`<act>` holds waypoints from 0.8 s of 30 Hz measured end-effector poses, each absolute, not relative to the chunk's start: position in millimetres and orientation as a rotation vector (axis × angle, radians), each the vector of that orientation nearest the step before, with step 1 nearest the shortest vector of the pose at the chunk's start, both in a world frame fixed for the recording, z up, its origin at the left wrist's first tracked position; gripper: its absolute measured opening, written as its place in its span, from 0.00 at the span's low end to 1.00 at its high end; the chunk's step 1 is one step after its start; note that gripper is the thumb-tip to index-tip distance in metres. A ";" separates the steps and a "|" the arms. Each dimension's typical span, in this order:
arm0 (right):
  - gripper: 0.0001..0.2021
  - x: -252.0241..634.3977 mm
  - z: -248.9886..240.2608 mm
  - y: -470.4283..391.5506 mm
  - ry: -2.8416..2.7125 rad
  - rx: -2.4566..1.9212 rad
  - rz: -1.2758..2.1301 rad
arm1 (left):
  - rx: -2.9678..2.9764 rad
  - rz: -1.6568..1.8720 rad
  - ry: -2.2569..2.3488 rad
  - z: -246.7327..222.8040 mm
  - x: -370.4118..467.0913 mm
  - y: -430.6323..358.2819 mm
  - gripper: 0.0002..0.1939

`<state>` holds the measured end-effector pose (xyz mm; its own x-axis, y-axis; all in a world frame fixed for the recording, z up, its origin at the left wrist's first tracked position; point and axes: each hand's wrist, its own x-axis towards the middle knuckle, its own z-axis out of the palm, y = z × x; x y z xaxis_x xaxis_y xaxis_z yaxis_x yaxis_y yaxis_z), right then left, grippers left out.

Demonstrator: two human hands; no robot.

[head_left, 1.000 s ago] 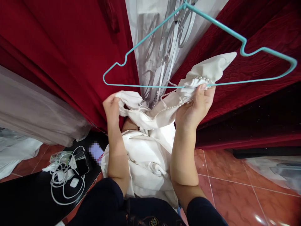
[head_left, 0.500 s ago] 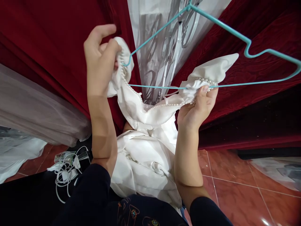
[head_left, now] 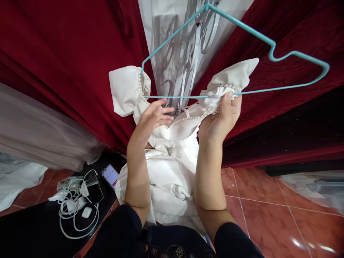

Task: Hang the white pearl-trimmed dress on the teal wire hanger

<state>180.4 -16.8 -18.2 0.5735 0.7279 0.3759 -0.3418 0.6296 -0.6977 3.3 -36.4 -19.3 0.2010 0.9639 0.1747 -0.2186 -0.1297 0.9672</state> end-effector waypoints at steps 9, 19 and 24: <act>0.12 192.8 -16.8 -31.3 -0.629 -0.655 0.665 | 1.016 1.817 0.633 -12.2 52.7 -30.9 0.14; 0.23 278.0 -3.9 -16.5 -0.499 -1.024 0.182 | 1.091 1.767 0.670 2.8 20.1 -41.8 0.17; 0.23 281.3 53.6 -11.5 -0.534 -0.889 0.286 | 1.056 1.752 0.708 0.9 21.7 -39.6 0.16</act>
<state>281.3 -11.5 53.6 0.8335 0.4493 0.3217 -0.0184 0.6044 -0.7965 21.7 -39.6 0.9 -0.1884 0.9196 0.3446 -0.4215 -0.3927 0.8174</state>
